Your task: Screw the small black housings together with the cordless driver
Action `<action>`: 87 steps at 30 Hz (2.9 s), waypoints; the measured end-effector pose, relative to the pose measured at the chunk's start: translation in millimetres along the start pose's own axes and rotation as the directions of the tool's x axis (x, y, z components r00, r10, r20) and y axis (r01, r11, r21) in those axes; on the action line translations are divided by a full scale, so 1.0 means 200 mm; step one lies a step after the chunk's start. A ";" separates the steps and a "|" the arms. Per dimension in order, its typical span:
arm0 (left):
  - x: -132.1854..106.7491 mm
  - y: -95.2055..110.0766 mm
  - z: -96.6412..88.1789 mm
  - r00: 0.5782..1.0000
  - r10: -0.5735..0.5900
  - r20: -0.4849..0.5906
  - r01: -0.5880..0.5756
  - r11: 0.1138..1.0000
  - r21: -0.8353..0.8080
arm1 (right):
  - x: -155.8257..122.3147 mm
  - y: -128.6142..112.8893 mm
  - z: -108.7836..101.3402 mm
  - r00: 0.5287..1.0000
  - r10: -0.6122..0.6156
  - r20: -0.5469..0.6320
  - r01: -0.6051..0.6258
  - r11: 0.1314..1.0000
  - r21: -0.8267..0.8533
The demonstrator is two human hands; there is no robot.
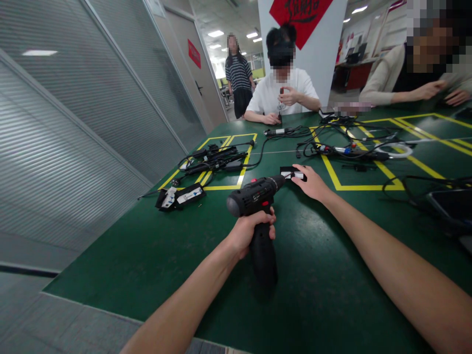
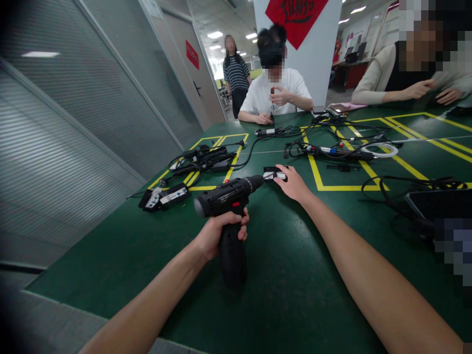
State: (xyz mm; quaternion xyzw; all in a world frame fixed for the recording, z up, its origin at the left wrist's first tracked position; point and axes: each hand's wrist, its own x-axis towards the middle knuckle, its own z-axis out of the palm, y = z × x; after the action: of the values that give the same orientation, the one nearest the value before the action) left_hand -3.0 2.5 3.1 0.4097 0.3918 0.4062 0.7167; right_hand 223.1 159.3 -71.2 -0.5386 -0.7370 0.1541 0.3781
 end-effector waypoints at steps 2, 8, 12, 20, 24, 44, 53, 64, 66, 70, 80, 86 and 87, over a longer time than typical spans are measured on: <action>0.00 0.00 0.00 1.000 0.001 -0.002 -0.001 1.000 0.001 | 0.00 0.00 0.00 1.000 0.000 -0.003 0.000 1.000 0.003; 0.00 0.00 0.00 1.000 -0.001 -0.006 0.001 1.000 -0.003 | 0.00 0.00 0.00 1.000 0.002 0.003 -0.002 1.000 0.006; 0.00 0.01 0.00 1.000 -0.002 -0.019 0.002 1.000 -0.003 | 0.00 -0.01 -0.01 1.000 0.012 0.007 -0.012 1.000 0.003; 0.00 -0.01 0.00 1.000 0.007 0.000 -0.007 1.000 -0.009 | 0.00 -0.01 0.00 1.000 0.001 -0.003 -0.001 1.000 0.005; 0.00 -0.01 0.00 1.000 0.007 -0.007 -0.007 1.000 0.002 | 0.00 0.00 0.00 1.000 0.001 -0.010 -0.001 1.000 0.006; 0.00 0.00 -0.01 1.000 0.012 0.017 -0.012 1.000 0.016 | 0.01 0.00 0.02 0.997 0.019 -0.070 -0.019 1.000 0.002; -0.01 -0.01 -0.01 0.999 0.041 0.035 -0.044 0.996 0.072 | 0.00 -0.01 0.01 0.998 0.005 -0.068 -0.004 1.000 0.021; -0.02 0.01 0.00 1.000 0.021 -0.002 -0.020 0.996 0.093 | 0.01 0.00 0.02 0.998 0.029 -0.061 -0.027 0.999 0.033; -0.03 0.01 0.00 1.000 0.020 -0.008 -0.020 0.996 0.086 | 0.01 0.00 0.02 0.998 0.031 -0.060 -0.029 0.999 0.034; -0.04 0.01 0.01 1.000 0.009 -0.030 -0.007 0.997 0.074 | 0.01 -0.01 0.02 0.998 0.039 -0.057 -0.037 0.999 0.036; -0.05 0.03 0.00 0.999 -0.021 -0.050 0.024 0.998 0.058 | 0.01 0.00 0.02 0.998 0.034 -0.056 -0.032 0.999 0.044; -0.05 0.02 0.01 0.999 -0.041 -0.014 0.042 0.996 0.073 | 0.02 0.00 0.02 0.998 0.031 -0.060 -0.028 0.998 0.050; -0.05 0.02 0.01 0.999 -0.042 -0.013 0.043 0.996 0.076 | 0.02 0.00 0.02 0.998 0.030 -0.058 -0.027 0.998 0.054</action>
State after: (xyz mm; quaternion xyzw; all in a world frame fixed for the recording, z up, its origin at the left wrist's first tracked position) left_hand -6.1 -6.3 9.4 0.4262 0.4198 0.3779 0.7066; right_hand 220.6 162.9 -72.6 -0.5431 -0.7137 0.1630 0.4113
